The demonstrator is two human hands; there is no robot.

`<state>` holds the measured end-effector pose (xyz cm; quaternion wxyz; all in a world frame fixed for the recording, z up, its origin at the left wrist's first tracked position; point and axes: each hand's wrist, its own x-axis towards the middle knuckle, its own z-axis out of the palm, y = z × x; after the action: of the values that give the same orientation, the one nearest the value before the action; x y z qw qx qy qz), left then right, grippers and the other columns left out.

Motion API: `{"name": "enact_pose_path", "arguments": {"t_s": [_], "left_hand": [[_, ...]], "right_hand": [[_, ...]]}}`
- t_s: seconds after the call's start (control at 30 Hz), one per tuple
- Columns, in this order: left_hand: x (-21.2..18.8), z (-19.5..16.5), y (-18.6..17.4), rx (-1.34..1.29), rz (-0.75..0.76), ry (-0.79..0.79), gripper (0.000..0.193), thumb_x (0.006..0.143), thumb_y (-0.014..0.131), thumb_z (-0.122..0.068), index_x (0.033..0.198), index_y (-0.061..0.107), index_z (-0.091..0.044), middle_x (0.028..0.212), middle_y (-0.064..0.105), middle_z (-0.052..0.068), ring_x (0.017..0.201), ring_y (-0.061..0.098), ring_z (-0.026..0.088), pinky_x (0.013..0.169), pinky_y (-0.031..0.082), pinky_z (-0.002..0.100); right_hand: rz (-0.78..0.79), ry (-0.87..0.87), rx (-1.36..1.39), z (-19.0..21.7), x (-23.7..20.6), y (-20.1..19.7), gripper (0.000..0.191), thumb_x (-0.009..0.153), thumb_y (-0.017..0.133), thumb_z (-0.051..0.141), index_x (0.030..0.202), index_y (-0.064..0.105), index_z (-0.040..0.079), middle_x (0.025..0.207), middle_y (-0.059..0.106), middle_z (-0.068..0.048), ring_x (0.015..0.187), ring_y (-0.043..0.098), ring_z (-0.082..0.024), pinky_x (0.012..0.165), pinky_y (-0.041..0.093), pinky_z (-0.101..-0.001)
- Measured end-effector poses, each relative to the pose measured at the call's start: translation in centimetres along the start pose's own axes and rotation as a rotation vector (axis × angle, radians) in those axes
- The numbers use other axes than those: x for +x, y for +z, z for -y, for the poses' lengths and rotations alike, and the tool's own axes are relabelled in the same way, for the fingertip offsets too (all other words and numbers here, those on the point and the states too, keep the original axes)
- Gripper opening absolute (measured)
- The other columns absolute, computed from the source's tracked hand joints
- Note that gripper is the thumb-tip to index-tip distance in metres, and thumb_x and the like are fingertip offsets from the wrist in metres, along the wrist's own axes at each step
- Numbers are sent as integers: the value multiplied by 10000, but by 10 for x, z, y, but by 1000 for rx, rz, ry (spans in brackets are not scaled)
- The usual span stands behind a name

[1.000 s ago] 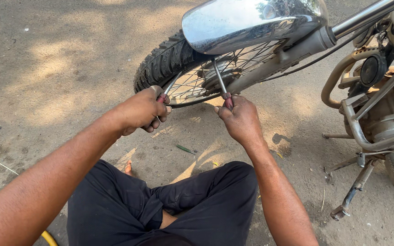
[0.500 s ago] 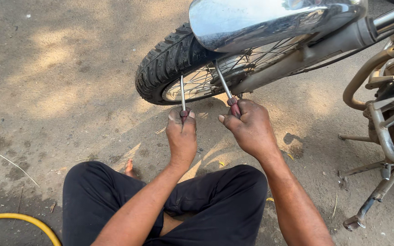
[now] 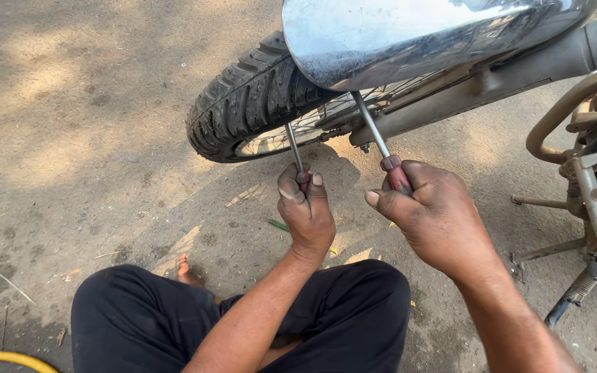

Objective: The person sits on the ground beside a motorcycle and uses a screwdriver-like tool and a spanner on the front wheel hub and spokes, working around the wheel and steadying the tire by hand while turning the tools on the fasteners.

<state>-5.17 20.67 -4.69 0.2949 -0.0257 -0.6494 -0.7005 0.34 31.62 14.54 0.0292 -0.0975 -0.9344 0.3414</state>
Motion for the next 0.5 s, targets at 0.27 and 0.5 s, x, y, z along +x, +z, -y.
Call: {"name": "enact_pose_path", "arguments": {"t_s": [0.27,0.5], "left_hand": [[11,43,13,40,15,160,361,1066,604,-218,1289,416,-5,822,609,81,700,615,172,659,511,330],[20,58,14,10,25,203,409,1058,596,-230,1313,386,11,797,607,68,661,605,153,625,510,322]], "right_hand": [[99,123,-105,20,5,-17,403,786,778,334,704,563,3,577,527,-109,567,482,-198,542,426,-430],[132,135,-90,22,8,-17,405,795,801,364,704,579,38,564,508,-85,567,452,-179,532,407,-418]]}}
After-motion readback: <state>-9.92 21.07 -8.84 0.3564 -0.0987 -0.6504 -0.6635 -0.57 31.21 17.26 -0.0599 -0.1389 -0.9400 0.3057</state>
